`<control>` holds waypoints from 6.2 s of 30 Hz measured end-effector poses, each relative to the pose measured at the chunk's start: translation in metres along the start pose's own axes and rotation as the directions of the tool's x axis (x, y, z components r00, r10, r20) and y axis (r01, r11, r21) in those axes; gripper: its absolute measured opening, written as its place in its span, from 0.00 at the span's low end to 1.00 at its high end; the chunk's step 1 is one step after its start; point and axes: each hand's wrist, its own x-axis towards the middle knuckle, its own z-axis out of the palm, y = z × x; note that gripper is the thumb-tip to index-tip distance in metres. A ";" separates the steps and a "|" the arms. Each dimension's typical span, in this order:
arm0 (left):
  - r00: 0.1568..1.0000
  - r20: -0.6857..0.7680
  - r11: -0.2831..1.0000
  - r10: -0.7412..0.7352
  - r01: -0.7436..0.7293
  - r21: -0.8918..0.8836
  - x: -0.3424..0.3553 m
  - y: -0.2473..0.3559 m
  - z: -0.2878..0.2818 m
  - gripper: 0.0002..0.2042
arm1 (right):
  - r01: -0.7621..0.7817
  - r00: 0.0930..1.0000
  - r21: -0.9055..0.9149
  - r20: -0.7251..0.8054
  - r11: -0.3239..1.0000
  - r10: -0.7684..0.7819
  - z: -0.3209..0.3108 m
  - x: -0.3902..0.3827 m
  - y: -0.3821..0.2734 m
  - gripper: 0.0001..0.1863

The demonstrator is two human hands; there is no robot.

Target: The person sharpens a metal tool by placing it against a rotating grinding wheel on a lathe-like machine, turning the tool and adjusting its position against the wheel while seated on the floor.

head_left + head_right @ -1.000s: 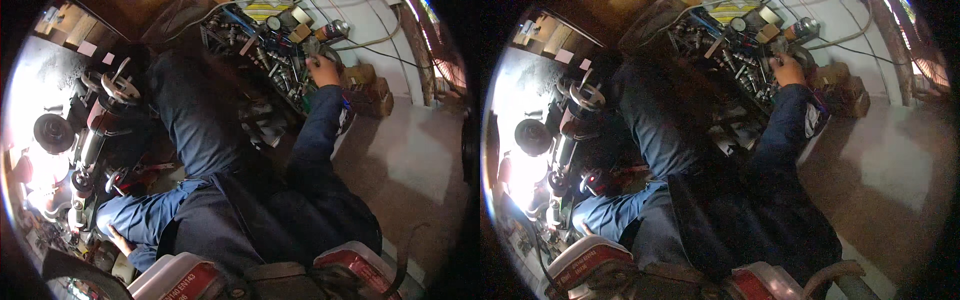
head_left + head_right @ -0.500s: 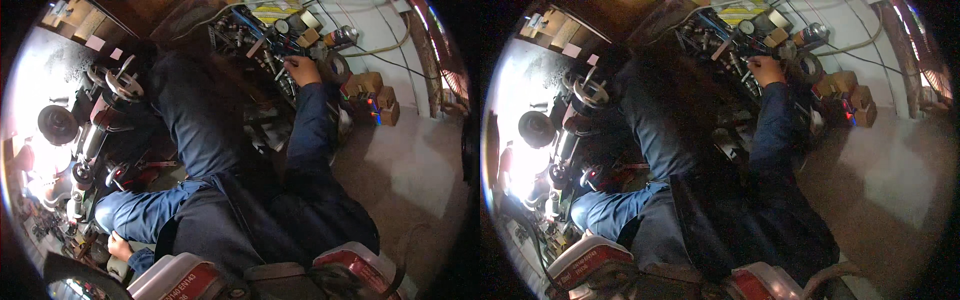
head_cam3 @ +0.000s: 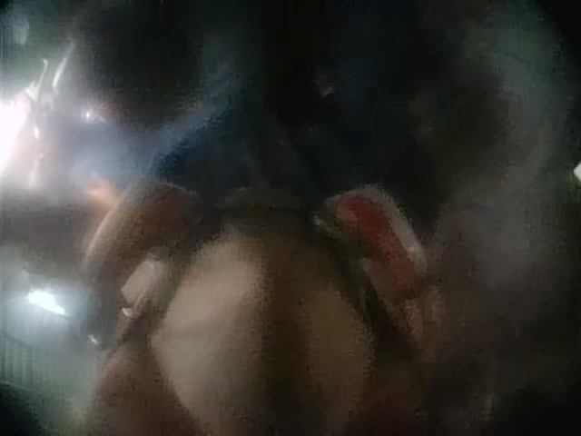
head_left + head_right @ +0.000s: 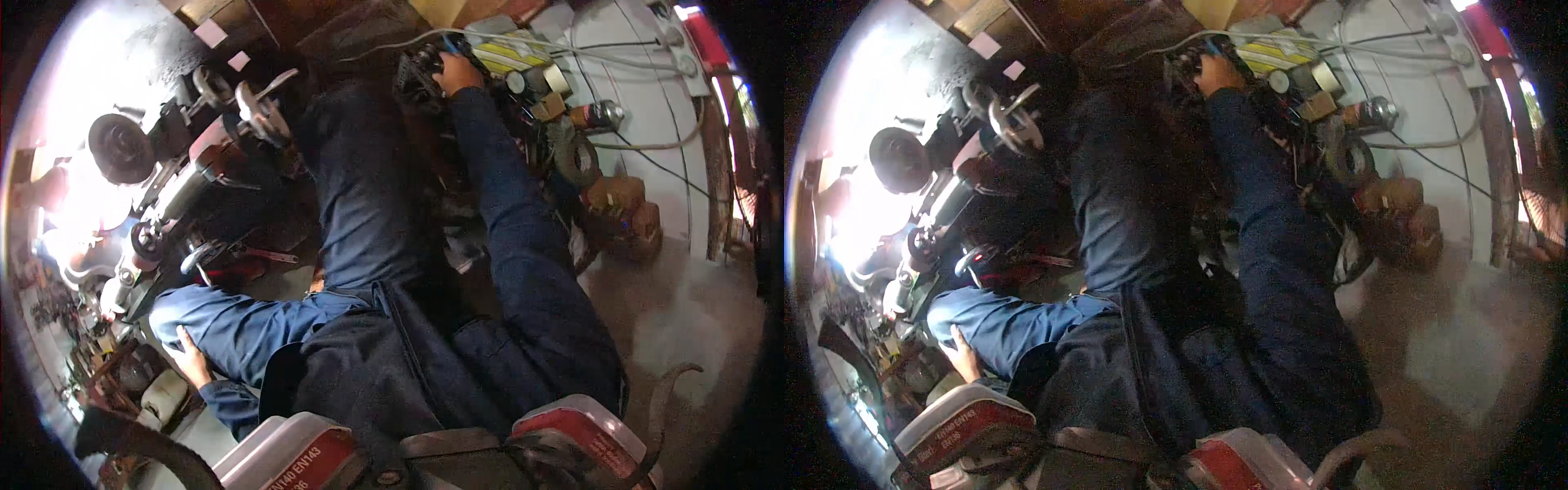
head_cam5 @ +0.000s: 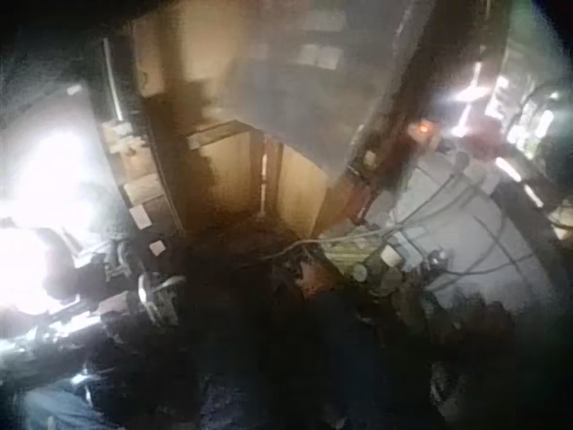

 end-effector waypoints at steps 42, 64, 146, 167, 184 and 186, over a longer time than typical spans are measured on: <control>0.961 0.253 -0.580 0.112 0.270 -0.768 0.041 0.186 -0.008 0.12 | 0.877 0.301 0.465 -0.334 0.122 -0.893 -0.092 -0.283 -0.439 0.28; 0.907 0.407 -0.562 -0.106 0.283 -0.777 0.080 0.178 0.036 0.11 | 0.727 0.466 0.665 -0.295 0.171 -0.834 -0.069 -0.267 -0.402 0.22; 0.878 0.424 0.030 0.222 0.429 -0.903 0.080 0.119 0.000 0.12 | 0.961 0.146 0.236 0.000 0.142 -0.989 -0.053 -0.255 -0.558 0.13; 0.893 0.427 -0.383 0.144 0.448 -0.808 0.170 -0.053 -0.078 0.44 | 0.947 0.248 0.183 0.104 0.264 -0.963 -0.058 -0.257 -0.554 0.19; 0.950 0.264 -0.782 0.164 0.289 -0.553 0.178 -0.069 -0.053 0.41 | 0.931 0.259 0.259 0.033 0.259 -0.965 -0.051 -0.254 -0.550 0.22; 0.970 -0.214 -0.961 0.119 0.058 -0.271 0.204 -0.134 -0.025 0.36 | 0.921 0.279 0.268 0.051 0.282 -0.959 -0.052 -0.261 -0.553 0.24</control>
